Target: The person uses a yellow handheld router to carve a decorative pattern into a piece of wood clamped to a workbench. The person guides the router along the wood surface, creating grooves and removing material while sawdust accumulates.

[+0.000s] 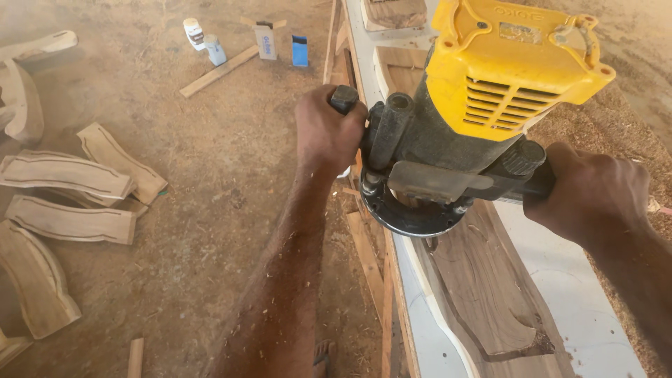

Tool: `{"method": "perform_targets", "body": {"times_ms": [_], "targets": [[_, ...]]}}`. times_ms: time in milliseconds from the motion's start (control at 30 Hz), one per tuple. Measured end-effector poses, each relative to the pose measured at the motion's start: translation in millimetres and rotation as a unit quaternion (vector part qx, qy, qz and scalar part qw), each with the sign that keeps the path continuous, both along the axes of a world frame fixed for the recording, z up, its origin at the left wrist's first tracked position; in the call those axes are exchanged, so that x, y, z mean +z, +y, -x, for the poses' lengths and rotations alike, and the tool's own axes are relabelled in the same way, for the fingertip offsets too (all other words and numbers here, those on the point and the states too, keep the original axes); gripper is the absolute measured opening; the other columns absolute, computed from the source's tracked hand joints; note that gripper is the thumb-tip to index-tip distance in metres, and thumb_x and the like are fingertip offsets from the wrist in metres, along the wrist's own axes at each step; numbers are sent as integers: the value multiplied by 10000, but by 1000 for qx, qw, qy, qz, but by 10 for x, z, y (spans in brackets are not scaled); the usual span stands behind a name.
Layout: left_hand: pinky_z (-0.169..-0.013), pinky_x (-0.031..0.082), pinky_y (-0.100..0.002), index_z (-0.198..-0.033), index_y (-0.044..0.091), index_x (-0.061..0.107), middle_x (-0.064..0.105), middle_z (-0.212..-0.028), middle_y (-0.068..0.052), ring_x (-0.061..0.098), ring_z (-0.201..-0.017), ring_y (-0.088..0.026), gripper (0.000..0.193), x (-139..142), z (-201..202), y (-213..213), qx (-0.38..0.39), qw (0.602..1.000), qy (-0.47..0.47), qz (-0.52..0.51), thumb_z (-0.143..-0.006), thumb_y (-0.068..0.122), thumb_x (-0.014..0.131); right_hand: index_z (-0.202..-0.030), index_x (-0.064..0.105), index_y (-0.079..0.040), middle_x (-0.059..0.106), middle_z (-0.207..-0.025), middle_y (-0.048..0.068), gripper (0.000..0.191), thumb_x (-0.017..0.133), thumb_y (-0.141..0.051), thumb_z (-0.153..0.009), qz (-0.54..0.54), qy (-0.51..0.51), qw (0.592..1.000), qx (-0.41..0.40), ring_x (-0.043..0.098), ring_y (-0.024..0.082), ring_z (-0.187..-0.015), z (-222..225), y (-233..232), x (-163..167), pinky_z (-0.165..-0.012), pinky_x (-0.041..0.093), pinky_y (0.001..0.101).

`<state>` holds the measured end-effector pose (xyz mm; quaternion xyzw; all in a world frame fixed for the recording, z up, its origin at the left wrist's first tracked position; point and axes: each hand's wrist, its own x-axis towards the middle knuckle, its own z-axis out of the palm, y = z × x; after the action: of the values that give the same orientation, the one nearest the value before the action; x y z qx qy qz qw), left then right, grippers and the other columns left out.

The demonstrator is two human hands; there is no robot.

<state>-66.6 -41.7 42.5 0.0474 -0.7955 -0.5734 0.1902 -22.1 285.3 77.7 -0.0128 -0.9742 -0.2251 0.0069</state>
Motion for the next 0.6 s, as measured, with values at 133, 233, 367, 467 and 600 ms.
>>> {"method": "perform_targets", "body": {"times_ms": [133, 233, 367, 467, 600], "targets": [[-617, 502, -416, -646, 23, 616, 620, -570, -88, 604, -543, -225, 173, -36, 11, 3, 8, 1000, 20, 12, -758, 141, 676, -1022, 667, -193, 668, -730, 43, 336, 757, -419, -789, 19, 5, 1000, 6, 688, 237, -670, 35, 28, -35, -714, 526, 444], [-609, 500, -407, -656, 26, 618, 617, -564, -80, 605, -534, -209, 161, -65, 22, 4, 9, 1000, 29, 6, -760, 135, 674, -1034, 670, -201, 674, -736, 40, 355, 774, -406, -763, 32, 12, 999, 16, 674, 243, -704, 43, 57, -60, -759, 521, 461], [-552, 487, -421, -652, 31, 617, 611, -564, -74, 566, -509, -211, 183, -99, 87, 7, -3, 1000, -20, 12, -788, 145, 662, -1035, 681, -210, 698, -733, 32, 346, 768, -419, -773, 31, 22, 999, 26, 696, 228, -688, 63, 83, -108, -735, 527, 444], [-530, 500, -421, -670, 53, 645, 624, -562, -60, 567, -490, -207, 162, -123, 117, -1, -7, 999, -33, 7, -795, 155, 653, -1070, 678, -225, 682, -726, 44, 358, 762, -428, -787, 42, 3, 999, 7, 681, 237, -675, 89, 86, -137, -687, 547, 446], [-571, 488, -430, -639, 4, 635, 629, -551, -90, 607, -499, -223, 194, -126, 78, -3, 12, 999, 28, 25, -783, 132, 659, -1045, 706, -231, 708, -701, 53, 339, 771, -380, -747, 65, 36, 997, 32, 697, 251, -666, 71, 61, -118, -722, 546, 467]]}}
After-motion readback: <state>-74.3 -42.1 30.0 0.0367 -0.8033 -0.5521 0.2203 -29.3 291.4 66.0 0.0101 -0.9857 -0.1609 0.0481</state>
